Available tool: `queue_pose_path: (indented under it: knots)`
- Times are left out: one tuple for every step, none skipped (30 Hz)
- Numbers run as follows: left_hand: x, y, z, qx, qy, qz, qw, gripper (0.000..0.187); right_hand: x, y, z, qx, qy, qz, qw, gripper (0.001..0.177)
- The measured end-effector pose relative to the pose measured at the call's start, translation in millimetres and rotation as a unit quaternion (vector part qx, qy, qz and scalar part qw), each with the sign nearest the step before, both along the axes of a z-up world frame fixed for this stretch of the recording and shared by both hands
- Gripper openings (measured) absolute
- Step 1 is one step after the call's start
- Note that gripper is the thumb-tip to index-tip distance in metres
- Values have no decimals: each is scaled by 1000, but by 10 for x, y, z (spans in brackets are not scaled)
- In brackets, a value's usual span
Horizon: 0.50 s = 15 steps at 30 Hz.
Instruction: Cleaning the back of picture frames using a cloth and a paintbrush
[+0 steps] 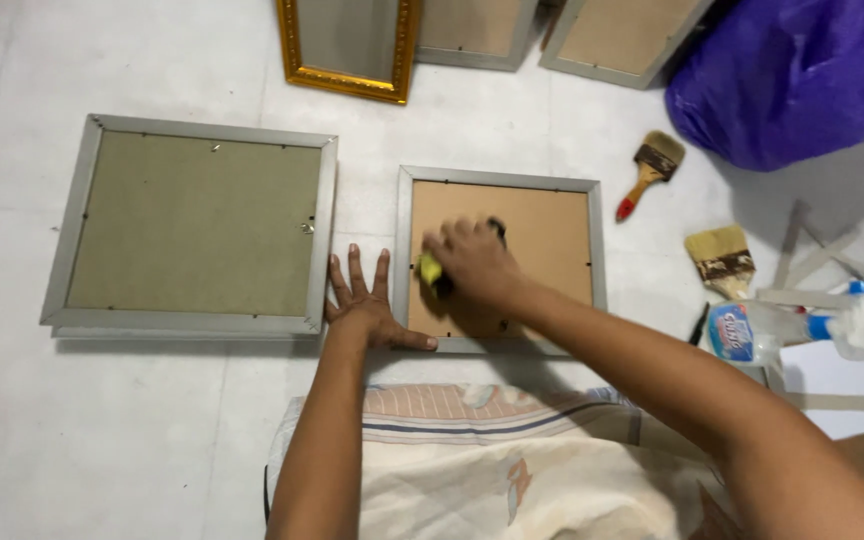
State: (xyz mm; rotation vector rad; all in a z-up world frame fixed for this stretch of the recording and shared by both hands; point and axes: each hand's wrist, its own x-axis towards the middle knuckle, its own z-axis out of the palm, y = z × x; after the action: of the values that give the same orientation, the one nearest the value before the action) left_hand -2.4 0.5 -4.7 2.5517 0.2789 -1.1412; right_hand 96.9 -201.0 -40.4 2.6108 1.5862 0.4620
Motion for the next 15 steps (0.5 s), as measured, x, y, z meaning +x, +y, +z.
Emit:
queue_pose_path:
  knots:
    - [0, 1, -5, 2, 2, 4, 1000, 164, 194, 46, -91, 2, 2, 4, 1000, 43]
    - [1, 0, -8, 0, 1, 2, 1000, 164, 387, 93, -181, 25, -11, -32, 999, 42]
    - [8, -5, -7, -1, 0, -2, 1000, 163, 579, 134, -268, 49, -24, -71, 996, 40]
    - [7, 6, -28, 1, 2, 1, 1000, 163, 567, 191, -163, 51, -22, -68, 996, 40]
    - [9, 10, -47, -9, -1, 8, 1000, 164, 556, 236, -52, 2, 44, -119, 992, 49]
    - [8, 13, -65, -19, -4, 14, 1000, 164, 543, 280, 60, -46, 110, -168, 979, 58]
    - [11, 14, -46, -19, -4, 15, 1000, 164, 575, 294, 27, -46, 109, -167, 979, 58]
    - [13, 16, -26, -22, -1, 15, 1000, 165, 604, 309, -6, -39, 101, -157, 982, 41]
    - [11, 10, -5, -26, 3, 16, 1000, 165, 633, 319, -35, -32, 92, -146, 985, 25]
    - [13, 12, -21, -26, 2, 18, 1000, 165, 574, 344, -9, -32, 91, -144, 985, 25]
    - [18, 16, -37, -27, 4, 18, 999, 165, 516, 368, 17, -12, 72, -98, 992, 24]
    - [24, 16, -52, -27, 6, 18, 999, 165, 457, 389, 43, 9, 53, -52, 997, 24]
    - [23, 25, -31, -27, 6, 17, 999, 165, 418, 408, -32, 9, 52, -53, 997, 24]
    - [21, 28, -7, -31, 10, 21, 999, 165, 379, 422, -104, 19, 75, -47, 996, 27]
    - [28, 27, 21, -35, 12, 24, 999, 165, 347, 429, -169, 28, 96, -41, 994, 31]
